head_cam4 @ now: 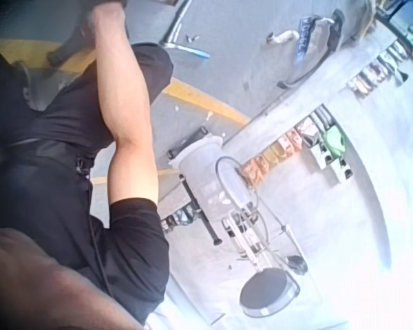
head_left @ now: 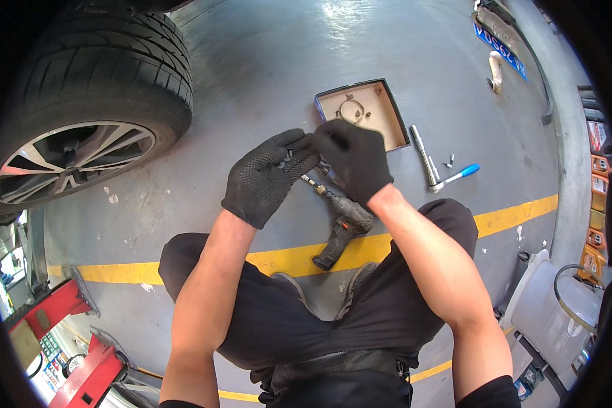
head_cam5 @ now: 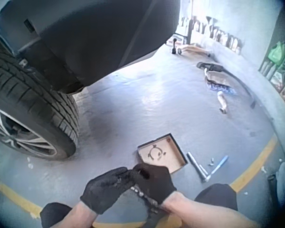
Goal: The person uses a cordless impact driver to remove screws from the rear bumper and trunk area of a white car. They then sit on the floor and work on the rear wheel well, removing and installing fasteners by hand and with the impact driver.
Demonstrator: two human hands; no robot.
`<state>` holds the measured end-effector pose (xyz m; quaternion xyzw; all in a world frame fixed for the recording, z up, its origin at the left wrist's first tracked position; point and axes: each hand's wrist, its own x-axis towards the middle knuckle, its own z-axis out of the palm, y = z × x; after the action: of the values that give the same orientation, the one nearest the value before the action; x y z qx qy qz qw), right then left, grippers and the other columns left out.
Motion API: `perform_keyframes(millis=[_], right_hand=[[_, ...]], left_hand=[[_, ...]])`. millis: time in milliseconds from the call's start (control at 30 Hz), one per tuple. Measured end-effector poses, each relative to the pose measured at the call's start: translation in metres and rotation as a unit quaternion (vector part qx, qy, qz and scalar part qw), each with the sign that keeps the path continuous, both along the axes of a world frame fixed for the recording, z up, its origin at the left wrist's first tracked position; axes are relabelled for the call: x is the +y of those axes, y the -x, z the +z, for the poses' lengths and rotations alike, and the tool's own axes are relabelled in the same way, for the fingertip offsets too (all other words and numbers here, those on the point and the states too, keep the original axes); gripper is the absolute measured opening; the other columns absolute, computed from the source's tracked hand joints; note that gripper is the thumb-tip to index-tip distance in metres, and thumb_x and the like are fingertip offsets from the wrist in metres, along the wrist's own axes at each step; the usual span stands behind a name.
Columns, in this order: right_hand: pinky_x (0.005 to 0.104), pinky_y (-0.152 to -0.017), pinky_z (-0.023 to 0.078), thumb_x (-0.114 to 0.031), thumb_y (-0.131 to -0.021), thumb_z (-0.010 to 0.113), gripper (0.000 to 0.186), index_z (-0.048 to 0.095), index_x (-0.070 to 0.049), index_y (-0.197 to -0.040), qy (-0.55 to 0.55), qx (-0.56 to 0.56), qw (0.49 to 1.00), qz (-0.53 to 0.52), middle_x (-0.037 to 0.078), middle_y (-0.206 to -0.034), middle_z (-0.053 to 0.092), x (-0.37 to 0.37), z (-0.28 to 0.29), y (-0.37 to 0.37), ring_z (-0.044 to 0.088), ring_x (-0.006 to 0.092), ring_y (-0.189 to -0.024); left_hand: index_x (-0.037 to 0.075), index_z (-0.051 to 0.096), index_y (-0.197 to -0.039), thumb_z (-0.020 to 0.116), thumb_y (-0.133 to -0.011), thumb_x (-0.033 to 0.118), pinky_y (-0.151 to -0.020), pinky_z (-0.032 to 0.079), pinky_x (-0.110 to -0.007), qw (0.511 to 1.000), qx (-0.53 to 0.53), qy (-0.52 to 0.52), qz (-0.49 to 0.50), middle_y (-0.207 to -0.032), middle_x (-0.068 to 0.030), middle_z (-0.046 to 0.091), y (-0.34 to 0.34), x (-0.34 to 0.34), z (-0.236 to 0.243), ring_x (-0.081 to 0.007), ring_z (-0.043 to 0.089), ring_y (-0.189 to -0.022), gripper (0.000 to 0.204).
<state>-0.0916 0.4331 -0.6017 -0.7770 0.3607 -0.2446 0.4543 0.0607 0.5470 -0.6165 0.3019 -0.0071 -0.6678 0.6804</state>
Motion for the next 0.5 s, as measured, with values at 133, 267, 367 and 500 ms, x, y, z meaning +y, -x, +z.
perform_keyframes(millis=[133, 267, 367, 500], right_hand=[[0.0410, -0.088, 0.052, -0.032, -0.086, 0.060, 0.031, 0.071, -0.010, -0.105, -0.033, 0.303, 0.952, 0.003, 0.017, -0.105, 0.071, -0.046, -0.035, 0.010, 0.068, 0.0310, -0.099], [0.0423, -0.098, 0.049, -0.027, -0.087, 0.055, 0.045, 0.060, -0.009, -0.128, -0.041, 0.485, 0.872, 0.049, 0.021, -0.121, 0.065, -0.069, -0.069, 0.005, 0.063, 0.0368, -0.112], [0.0441, -0.102, 0.046, -0.024, -0.087, 0.053, 0.049, 0.055, -0.011, -0.134, 0.007, 0.493, 0.869, -0.029, 0.025, -0.128, 0.059, -0.145, -0.137, 0.012, 0.060, 0.0353, -0.119], [0.0462, -0.103, 0.045, -0.022, -0.088, 0.053, 0.060, 0.040, -0.012, -0.146, 0.045, 0.507, 0.860, -0.018, 0.025, -0.133, 0.056, -0.186, -0.169, 0.012, 0.057, 0.0378, -0.121]], left_hand=[[-0.014, 0.051, -0.125, 0.052, -0.094, 0.006, -0.094, 0.054, -0.044, 0.997, -0.068, -0.026, -0.005, -0.119, -0.0276, 0.061, 0.000, 0.001, 0.002, -0.0377, 0.061, -0.112, 0.037], [-0.010, 0.054, -0.124, 0.053, -0.093, 0.004, -0.086, 0.055, -0.038, 0.998, -0.047, -0.028, -0.029, -0.112, -0.0237, 0.063, -0.016, 0.011, 0.005, -0.0329, 0.065, -0.100, 0.034], [-0.010, 0.055, -0.123, 0.053, -0.093, 0.005, -0.081, 0.055, -0.037, 0.998, -0.049, -0.009, -0.031, -0.109, -0.0225, 0.064, -0.017, 0.009, 0.008, -0.0306, 0.065, -0.094, 0.033], [-0.009, 0.055, -0.123, 0.053, -0.093, 0.005, -0.080, 0.055, -0.037, 0.997, -0.071, -0.025, -0.002, -0.108, -0.0217, 0.064, -0.014, 0.025, 0.009, -0.0296, 0.066, -0.093, 0.033]])
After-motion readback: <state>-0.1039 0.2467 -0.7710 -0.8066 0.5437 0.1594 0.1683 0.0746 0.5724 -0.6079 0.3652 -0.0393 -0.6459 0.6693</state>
